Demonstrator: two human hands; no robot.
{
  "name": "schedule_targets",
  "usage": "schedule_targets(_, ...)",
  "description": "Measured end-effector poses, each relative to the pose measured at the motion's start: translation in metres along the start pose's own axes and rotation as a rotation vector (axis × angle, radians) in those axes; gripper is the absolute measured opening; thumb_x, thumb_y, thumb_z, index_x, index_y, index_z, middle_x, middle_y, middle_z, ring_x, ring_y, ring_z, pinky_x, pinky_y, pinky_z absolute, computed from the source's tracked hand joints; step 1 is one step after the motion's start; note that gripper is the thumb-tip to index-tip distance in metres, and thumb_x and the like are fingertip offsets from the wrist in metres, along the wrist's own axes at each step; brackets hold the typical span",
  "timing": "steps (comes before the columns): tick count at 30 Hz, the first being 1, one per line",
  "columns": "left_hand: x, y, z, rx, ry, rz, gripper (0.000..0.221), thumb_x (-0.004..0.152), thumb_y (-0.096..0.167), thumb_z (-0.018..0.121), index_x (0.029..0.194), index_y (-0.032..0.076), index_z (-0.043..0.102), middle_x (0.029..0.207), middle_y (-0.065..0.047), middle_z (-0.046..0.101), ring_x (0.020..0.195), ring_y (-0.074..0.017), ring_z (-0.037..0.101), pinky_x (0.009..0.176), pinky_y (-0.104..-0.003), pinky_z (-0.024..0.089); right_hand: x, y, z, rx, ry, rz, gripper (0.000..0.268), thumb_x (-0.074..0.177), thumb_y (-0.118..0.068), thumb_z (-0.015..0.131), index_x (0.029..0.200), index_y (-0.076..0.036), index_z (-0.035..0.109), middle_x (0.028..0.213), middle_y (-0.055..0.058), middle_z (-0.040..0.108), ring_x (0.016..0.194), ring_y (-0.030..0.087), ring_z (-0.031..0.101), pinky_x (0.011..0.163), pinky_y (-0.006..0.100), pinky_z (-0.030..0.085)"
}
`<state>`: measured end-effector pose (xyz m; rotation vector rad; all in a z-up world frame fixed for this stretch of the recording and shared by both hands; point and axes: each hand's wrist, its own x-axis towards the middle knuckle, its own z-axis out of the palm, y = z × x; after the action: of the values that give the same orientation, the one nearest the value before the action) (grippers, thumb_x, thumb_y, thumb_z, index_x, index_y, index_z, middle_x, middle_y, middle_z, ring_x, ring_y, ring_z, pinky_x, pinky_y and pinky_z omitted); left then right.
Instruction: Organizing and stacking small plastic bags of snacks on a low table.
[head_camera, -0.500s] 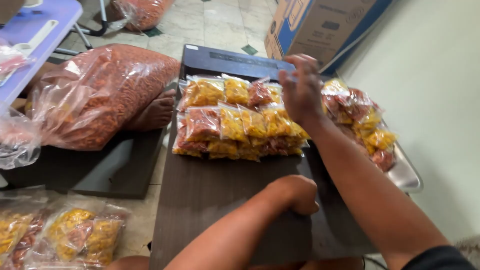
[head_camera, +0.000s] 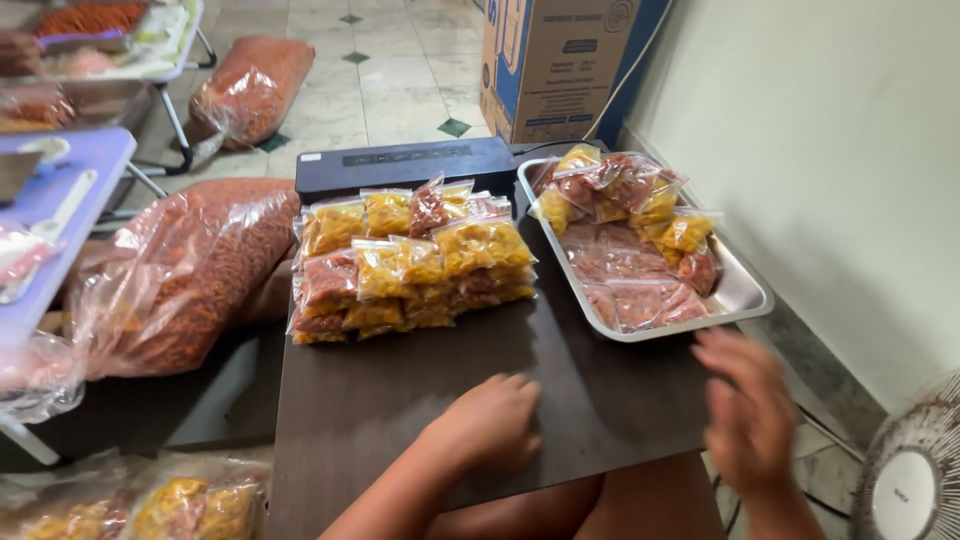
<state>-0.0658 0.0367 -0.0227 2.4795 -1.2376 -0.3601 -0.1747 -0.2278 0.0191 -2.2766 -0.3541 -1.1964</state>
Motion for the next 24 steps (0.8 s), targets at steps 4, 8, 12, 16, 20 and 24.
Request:
schedule_targets(4, -0.1, -0.05, 0.01, 0.047, 0.157, -0.298, 0.017, 0.073, 0.022, 0.059, 0.087, 0.013, 0.063, 0.096, -0.013, 0.063, 0.088, -0.0416, 0.058, 0.075, -0.058, 0.048, -0.121, 0.062, -0.053, -0.168, 0.101, 0.154, 0.036, 0.109, -0.021, 0.044, 0.118, 0.007, 0.066, 0.129, 0.025, 0.065, 0.125, 0.038, 0.061, 0.116, 0.046, 0.046)
schedule_targets(8, -0.198, -0.123, 0.036, 0.16, 0.591, -0.643, 0.018, 0.083, 0.03, 0.067, 0.084, 0.015, 0.075, 0.085, -0.008, 0.07, 0.092, -0.0306, 0.063, 0.09, -0.045, 0.048, -0.189, 0.131, -0.055, -0.096, 0.186, 0.348, 0.041, 0.109, -0.007, 0.046, 0.142, 0.018, 0.044, 0.145, 0.038, 0.049, 0.127, 0.047, 0.052, 0.101, 0.05, 0.047)
schedule_targets(12, -0.228, -0.117, 0.07, -0.293, 0.973, -0.989, 0.038, 0.09, 0.026, 0.077, 0.116, 0.003, 0.062, 0.107, -0.013, 0.065, 0.096, -0.0244, 0.063, 0.087, -0.037, 0.052, -0.184, 0.148, -0.036, 0.154, 0.174, 0.662, 0.079, 0.109, -0.054, 0.035, 0.154, 0.011, 0.027, 0.153, 0.03, 0.033, 0.134, 0.043, 0.047, 0.097, 0.05, 0.043)
schedule_targets(16, -0.221, -0.117, 0.098, -0.918, 1.264, -0.958, 0.036, 0.097, 0.021, 0.066, 0.127, 0.003, 0.056, 0.115, -0.013, 0.065, 0.103, -0.0177, 0.061, 0.09, -0.03, 0.051, -0.183, 0.163, -0.01, 0.496, 0.267, 0.949, 0.073, 0.098, -0.073, 0.041, 0.147, -0.019, 0.041, 0.146, 0.003, 0.052, 0.136, 0.019, 0.05, 0.101, 0.037, 0.038)
schedule_targets(20, -0.224, -0.125, 0.121, -1.094, 1.38, -0.756, 0.03, 0.098, 0.02, 0.058, 0.122, 0.003, 0.064, 0.111, -0.006, 0.064, 0.104, -0.015, 0.059, 0.092, -0.025, 0.047, -0.149, 0.149, -0.011, 0.812, 0.148, 0.764, 0.097, 0.095, -0.071, 0.036, 0.16, 0.0, 0.029, 0.161, 0.017, 0.038, 0.149, 0.03, 0.038, 0.122, 0.042, 0.032)
schedule_targets(24, -0.227, -0.138, 0.136, -0.881, 1.47, -0.927, 0.039, 0.096, 0.018, 0.057, 0.131, 0.003, 0.065, 0.132, -0.011, 0.058, 0.123, -0.0174, 0.053, 0.107, -0.029, 0.039, -0.166, 0.201, -0.007, 0.793, 0.223, 0.752, 0.088, 0.105, -0.06, 0.031, 0.149, 0.016, 0.035, 0.155, 0.03, 0.041, 0.15, 0.035, 0.038, 0.127, 0.044, 0.031)
